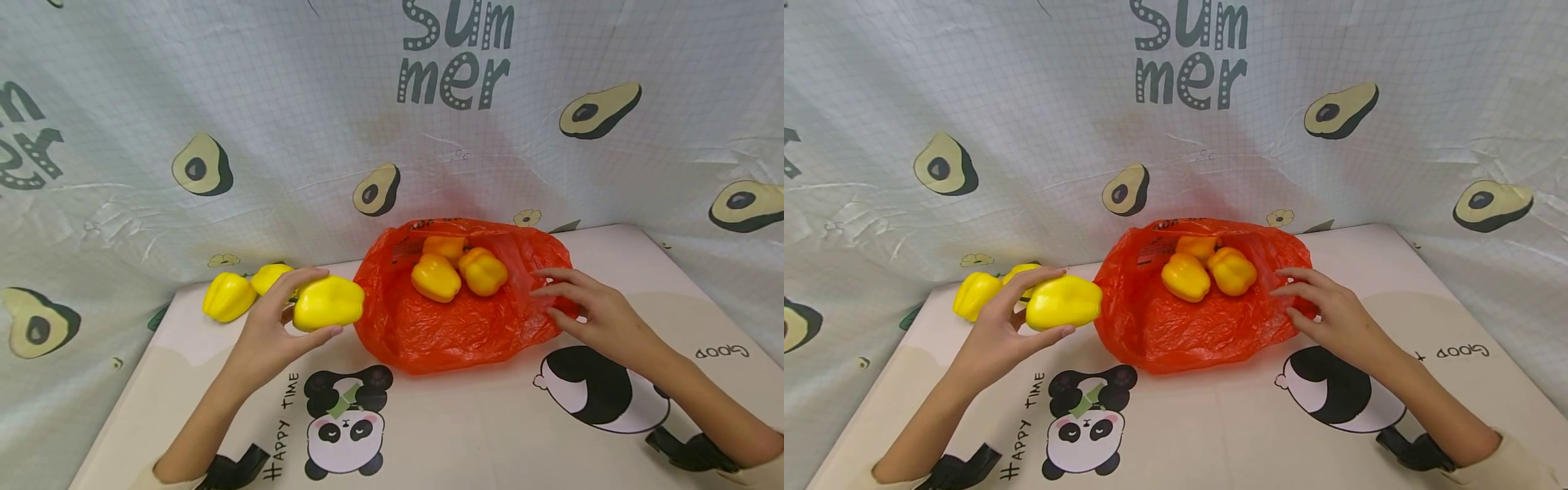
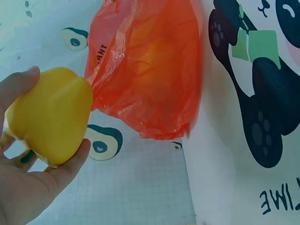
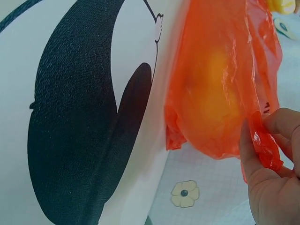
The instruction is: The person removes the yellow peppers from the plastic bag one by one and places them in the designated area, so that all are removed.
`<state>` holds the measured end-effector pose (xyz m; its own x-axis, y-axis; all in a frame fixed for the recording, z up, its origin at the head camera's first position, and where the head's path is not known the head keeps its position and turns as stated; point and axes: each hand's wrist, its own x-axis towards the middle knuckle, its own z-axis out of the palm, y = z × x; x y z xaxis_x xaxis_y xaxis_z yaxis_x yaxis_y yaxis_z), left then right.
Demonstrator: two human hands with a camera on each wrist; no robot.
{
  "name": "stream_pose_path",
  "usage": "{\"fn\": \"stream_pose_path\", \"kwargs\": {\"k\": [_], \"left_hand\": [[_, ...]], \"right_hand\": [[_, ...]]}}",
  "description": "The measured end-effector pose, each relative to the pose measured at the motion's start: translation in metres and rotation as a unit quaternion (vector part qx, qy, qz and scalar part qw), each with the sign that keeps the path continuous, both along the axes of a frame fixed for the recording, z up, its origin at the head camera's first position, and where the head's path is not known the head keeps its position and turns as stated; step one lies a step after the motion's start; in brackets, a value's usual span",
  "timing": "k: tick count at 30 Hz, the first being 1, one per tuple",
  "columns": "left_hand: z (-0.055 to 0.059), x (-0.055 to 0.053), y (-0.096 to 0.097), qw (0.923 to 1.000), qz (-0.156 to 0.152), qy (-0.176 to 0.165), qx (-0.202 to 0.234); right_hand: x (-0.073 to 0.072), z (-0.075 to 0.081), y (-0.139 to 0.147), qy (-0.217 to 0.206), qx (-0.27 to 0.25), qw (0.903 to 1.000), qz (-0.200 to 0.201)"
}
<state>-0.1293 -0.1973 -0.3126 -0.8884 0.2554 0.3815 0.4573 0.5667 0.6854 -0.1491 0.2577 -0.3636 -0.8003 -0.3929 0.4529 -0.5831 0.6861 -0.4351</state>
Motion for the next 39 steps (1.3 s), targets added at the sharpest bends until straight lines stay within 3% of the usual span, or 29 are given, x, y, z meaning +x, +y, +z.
{"fn": "stream_pose_path", "kwargs": {"k": [25,39], "left_hand": [[-0.007,-0.004,-0.009,0.9999,0.011,0.005,-0.010],[-0.010,-0.011,-0.020,0.9976,0.049,-0.022,0.044]], "right_hand": [[0.000,-0.001,-0.001,-0.003,-0.001,1.0000,-0.001],[-0.001,-0.002,0.000,-0.001,0.000,1.0000,0.001]]}}
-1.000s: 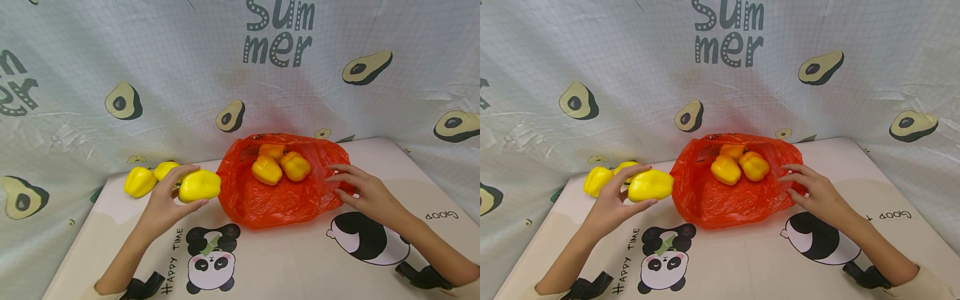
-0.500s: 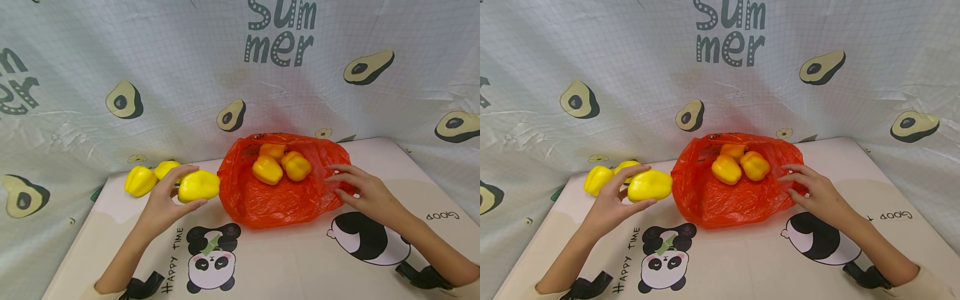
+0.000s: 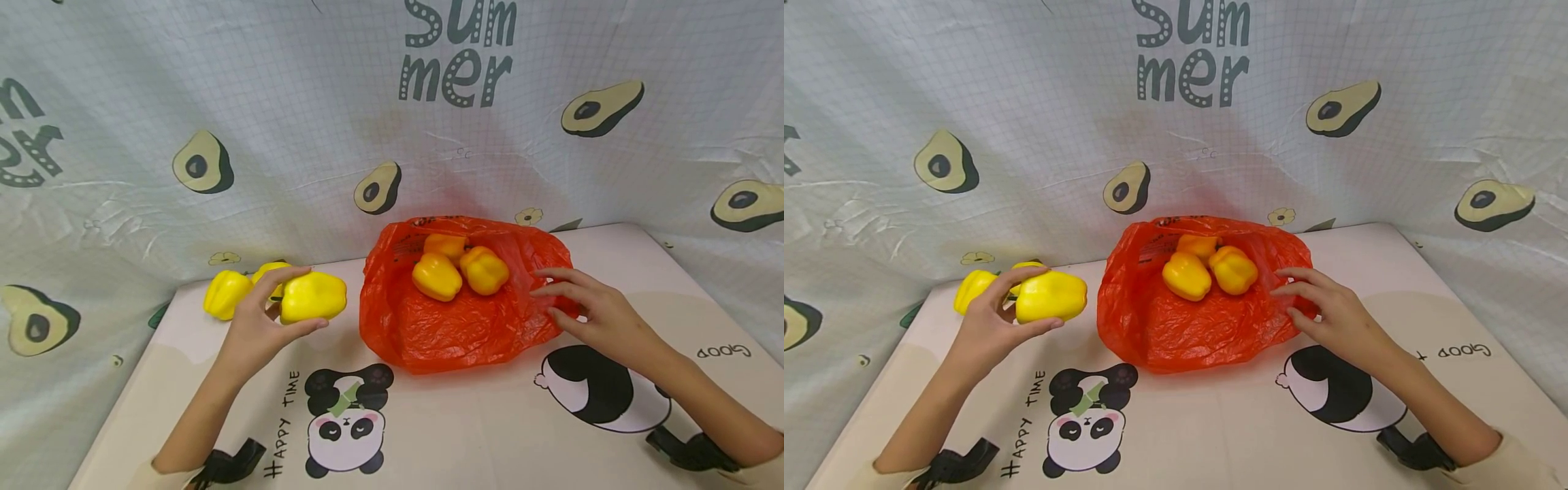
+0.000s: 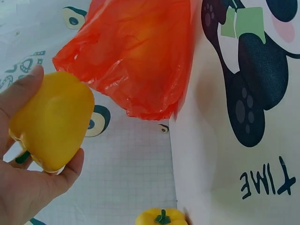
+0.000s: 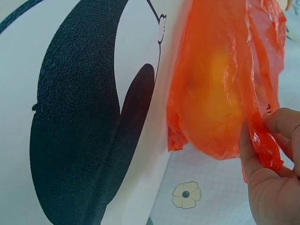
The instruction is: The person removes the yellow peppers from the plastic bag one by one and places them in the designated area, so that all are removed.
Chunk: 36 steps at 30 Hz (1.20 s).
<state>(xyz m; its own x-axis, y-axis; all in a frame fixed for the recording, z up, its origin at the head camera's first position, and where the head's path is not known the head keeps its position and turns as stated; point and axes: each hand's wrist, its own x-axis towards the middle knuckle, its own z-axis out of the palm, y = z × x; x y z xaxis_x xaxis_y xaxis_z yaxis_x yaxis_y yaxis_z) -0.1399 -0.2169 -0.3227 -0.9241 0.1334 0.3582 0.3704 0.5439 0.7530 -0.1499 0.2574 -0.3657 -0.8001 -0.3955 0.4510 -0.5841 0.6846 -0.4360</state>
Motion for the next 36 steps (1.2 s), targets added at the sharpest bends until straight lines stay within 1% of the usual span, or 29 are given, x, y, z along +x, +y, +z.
{"fn": "stream_pose_path", "kwargs": {"k": [7,13,21,26,29,32,36], "left_hand": [[-0.001,-0.005,-0.008,0.9999,0.016,-0.005,-0.002],[-0.003,-0.011,-0.015,0.9991,0.029,-0.029,0.006],[-0.007,-0.022,-0.023,0.9953,0.048,-0.068,0.050],[-0.009,-0.024,-0.026,0.9924,0.058,-0.084,0.069],[-0.009,-0.025,-0.028,0.9917,0.064,-0.087,0.069],[-0.010,-0.025,-0.030,0.9919,0.064,-0.087,0.066],[-0.012,-0.027,-0.031,0.9924,0.053,-0.087,0.068]], "right_hand": [[-0.001,0.000,0.000,0.003,0.002,1.0000,0.003],[-0.002,0.000,0.000,0.006,0.004,1.0000,0.003],[-0.001,0.001,0.000,0.002,0.001,1.0000,0.003],[-0.001,-0.001,0.000,0.010,0.002,0.9999,0.000],[-0.001,-0.002,0.001,0.012,0.004,0.9999,-0.001],[-0.001,-0.002,0.001,0.012,0.005,0.9999,-0.003],[0.000,-0.003,0.001,0.012,0.005,0.9999,-0.004]]}}
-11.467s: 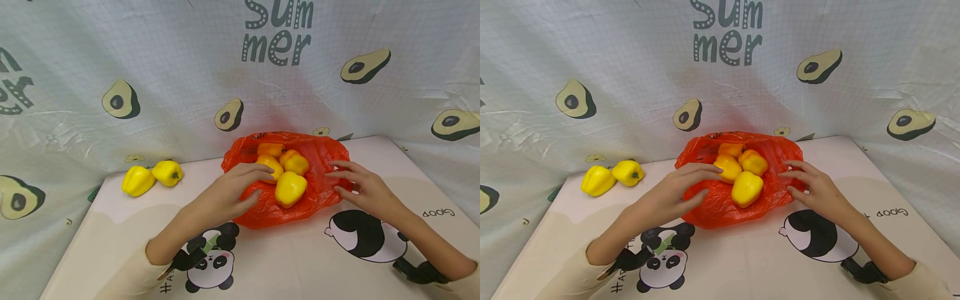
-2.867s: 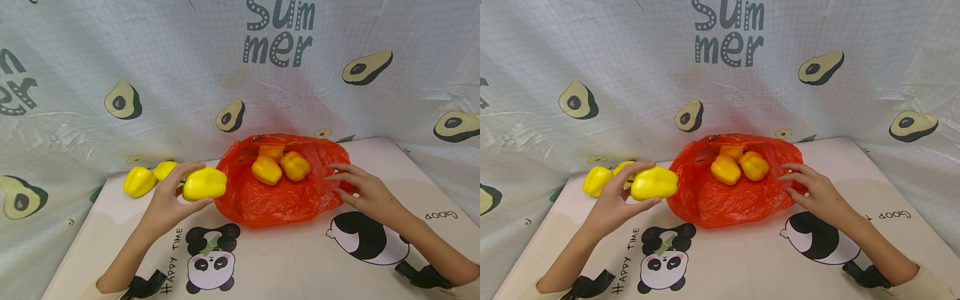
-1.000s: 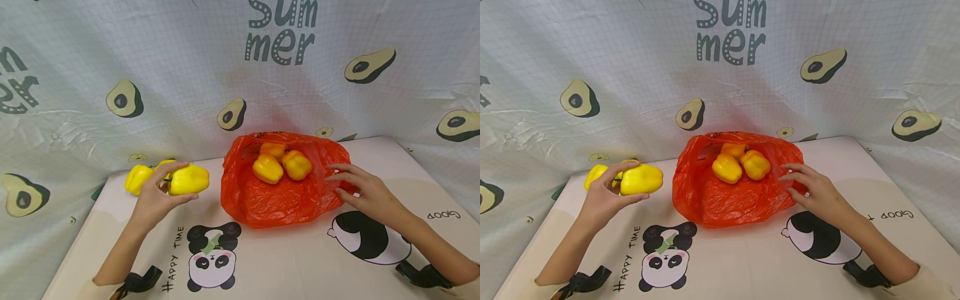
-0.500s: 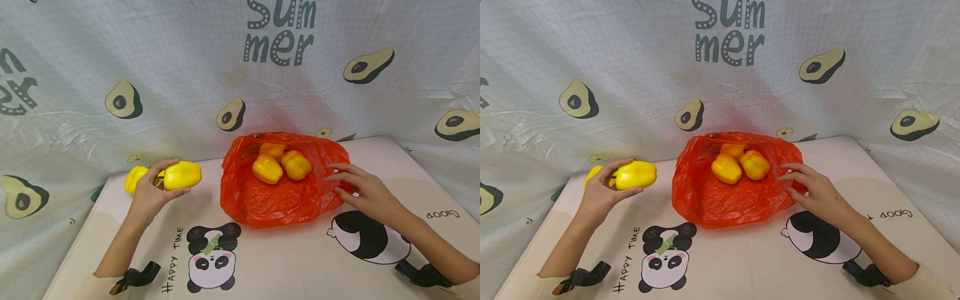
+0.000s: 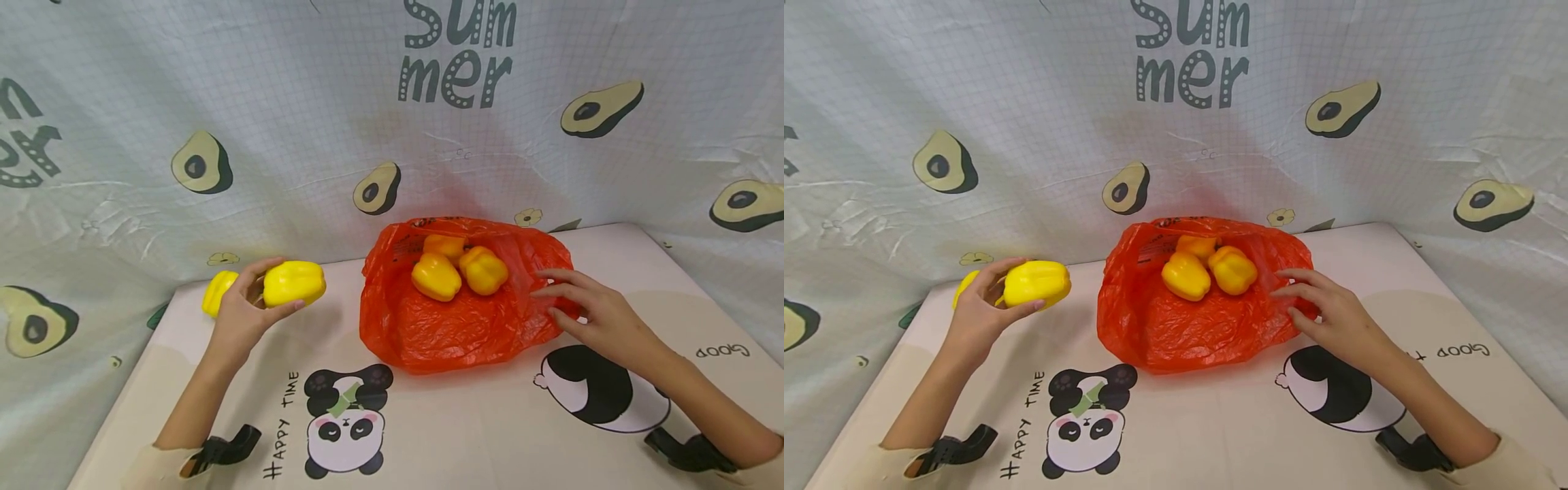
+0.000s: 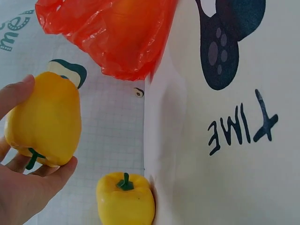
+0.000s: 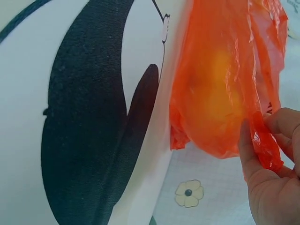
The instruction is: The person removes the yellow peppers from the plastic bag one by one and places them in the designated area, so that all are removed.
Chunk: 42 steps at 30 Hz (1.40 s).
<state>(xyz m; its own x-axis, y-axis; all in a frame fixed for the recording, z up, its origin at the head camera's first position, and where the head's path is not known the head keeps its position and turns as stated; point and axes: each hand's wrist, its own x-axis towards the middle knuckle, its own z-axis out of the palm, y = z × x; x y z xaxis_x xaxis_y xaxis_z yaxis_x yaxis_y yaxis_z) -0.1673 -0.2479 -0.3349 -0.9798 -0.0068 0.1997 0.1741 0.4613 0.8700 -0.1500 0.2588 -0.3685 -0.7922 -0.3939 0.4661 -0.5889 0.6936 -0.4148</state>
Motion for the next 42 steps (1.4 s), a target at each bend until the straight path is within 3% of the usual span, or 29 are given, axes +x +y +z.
{"fn": "stream_pose_path", "kwargs": {"k": [9,18,26,42], "left_hand": [[-0.005,-0.006,-0.004,0.9984,-0.034,0.032,-0.033],[-0.013,-0.016,-0.008,0.9941,-0.030,0.049,-0.092],[-0.018,-0.025,-0.006,0.9896,-0.044,0.067,-0.120],[-0.018,-0.038,-0.010,0.9855,-0.086,0.081,-0.121]], "right_hand": [[0.000,0.000,0.000,0.006,-0.003,1.0000,0.004],[0.000,-0.001,0.001,-0.005,-0.002,1.0000,0.000],[-0.002,-0.002,0.000,-0.012,-0.008,0.9999,0.009],[-0.002,0.000,0.000,0.003,0.001,0.9999,0.010]]}}
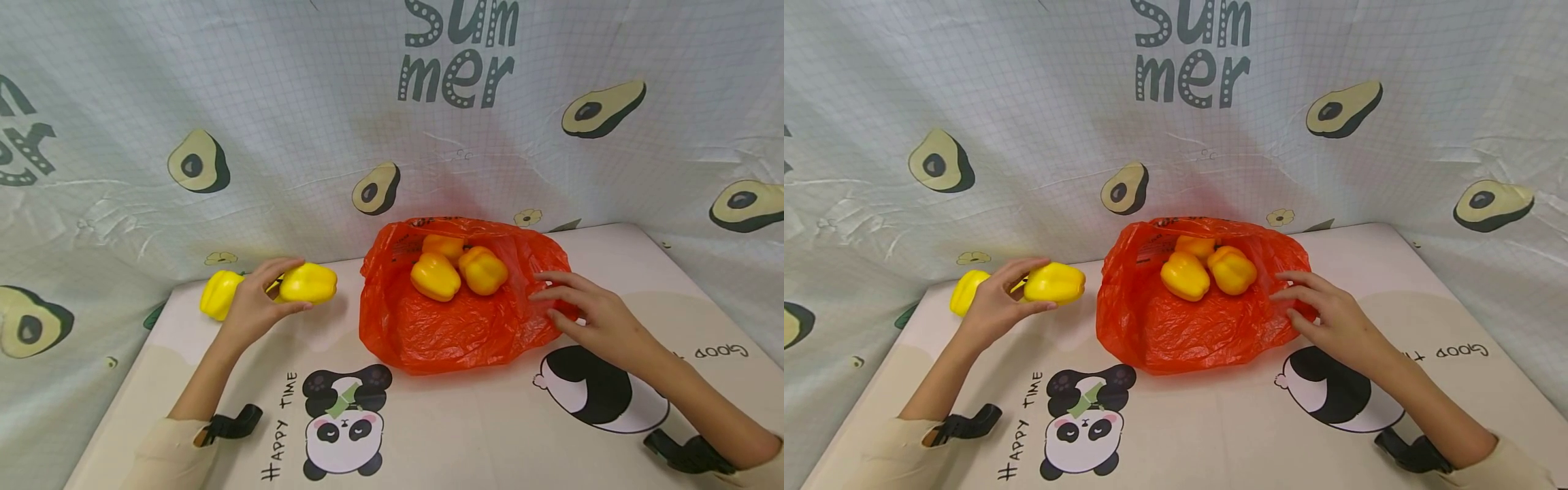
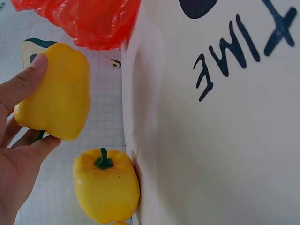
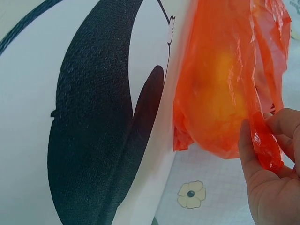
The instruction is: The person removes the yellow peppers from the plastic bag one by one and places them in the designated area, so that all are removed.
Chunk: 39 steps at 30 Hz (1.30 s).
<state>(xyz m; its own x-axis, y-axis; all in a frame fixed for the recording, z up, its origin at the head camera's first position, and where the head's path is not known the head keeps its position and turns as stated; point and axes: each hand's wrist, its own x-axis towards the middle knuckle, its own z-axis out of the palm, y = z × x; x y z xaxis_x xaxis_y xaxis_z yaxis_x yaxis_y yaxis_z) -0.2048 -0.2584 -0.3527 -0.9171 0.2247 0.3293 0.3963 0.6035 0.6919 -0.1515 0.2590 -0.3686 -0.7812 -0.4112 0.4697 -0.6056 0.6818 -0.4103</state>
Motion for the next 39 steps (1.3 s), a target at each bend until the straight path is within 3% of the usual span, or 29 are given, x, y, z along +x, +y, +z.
{"fn": "stream_pose_path", "kwargs": {"k": [13,26,39], "left_hand": [[0.002,-0.008,0.001,0.9990,0.005,-0.002,-0.045],[-0.001,-0.012,0.001,0.9987,-0.001,-0.001,-0.052],[0.000,-0.022,0.001,0.9981,-0.009,-0.043,-0.044]], "right_hand": [[-0.001,-0.001,0.000,0.001,-0.005,1.0000,0.007],[-0.002,-0.006,0.000,0.001,-0.014,0.9998,0.011],[-0.001,-0.002,-0.001,0.001,-0.006,0.9999,0.011]]}}
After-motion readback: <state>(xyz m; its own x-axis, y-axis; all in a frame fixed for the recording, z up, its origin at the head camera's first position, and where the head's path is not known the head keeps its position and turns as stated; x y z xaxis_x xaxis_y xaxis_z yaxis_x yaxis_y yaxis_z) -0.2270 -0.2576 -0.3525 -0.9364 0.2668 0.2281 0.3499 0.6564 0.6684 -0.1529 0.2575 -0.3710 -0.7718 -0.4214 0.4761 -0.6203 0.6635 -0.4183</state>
